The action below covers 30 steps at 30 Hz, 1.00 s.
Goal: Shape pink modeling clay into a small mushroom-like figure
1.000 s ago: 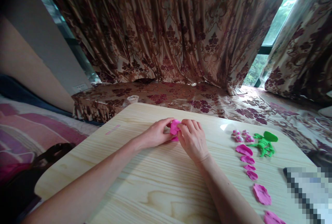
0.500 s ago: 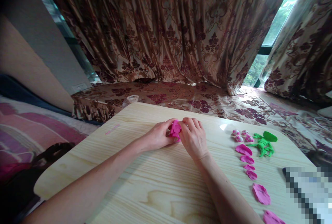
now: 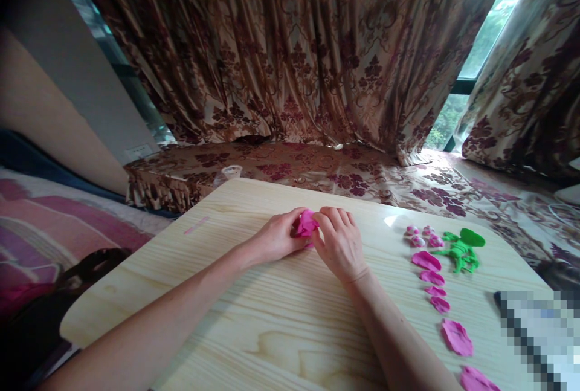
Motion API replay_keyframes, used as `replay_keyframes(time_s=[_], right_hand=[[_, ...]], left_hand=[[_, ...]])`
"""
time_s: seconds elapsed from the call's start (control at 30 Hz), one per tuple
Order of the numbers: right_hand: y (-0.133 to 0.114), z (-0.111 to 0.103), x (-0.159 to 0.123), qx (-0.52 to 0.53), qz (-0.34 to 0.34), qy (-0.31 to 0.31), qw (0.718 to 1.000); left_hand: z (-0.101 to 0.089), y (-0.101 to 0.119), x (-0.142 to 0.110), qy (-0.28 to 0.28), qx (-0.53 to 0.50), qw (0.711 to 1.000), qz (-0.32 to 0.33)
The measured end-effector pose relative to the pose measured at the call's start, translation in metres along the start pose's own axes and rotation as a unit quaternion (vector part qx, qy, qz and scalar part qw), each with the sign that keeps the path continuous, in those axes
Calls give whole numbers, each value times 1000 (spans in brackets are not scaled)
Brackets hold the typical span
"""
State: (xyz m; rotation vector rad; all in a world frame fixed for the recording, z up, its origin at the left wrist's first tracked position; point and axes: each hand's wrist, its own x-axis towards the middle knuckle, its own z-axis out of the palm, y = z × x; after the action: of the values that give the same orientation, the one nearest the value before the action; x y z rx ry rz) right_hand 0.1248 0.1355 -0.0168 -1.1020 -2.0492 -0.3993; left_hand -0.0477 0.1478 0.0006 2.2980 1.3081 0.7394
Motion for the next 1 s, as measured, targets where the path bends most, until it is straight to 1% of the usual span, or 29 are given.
replay_keyframes(time_s=[0.13,0.33,0.43,0.6,0.73,0.87,1.0], right_hand=[[-1,-2,-1,11,-9,-8,1000],[1,1,-2,17,6,-5,1000],[2,3,-2,17,14,-3,1000],[3,5,-3,20,28,-3,999],[4,6,-5,27,38,-8,999],[5,9,-5,32,52,-11,998],[7,10,-6,44,62,-21,997]], left_hand=[[-3,0,-2,-10,1,1000,2],[-3,0,-3,-20,20,1000,-1],[0,1,-2,-5,40,999,-1],[2,1,0,54,84,995,-24],[1,-2,0,63,90,994,-27],[-5,-4,0,69,41,997,-19],[-13,-9,7,76,-13,997,4]])
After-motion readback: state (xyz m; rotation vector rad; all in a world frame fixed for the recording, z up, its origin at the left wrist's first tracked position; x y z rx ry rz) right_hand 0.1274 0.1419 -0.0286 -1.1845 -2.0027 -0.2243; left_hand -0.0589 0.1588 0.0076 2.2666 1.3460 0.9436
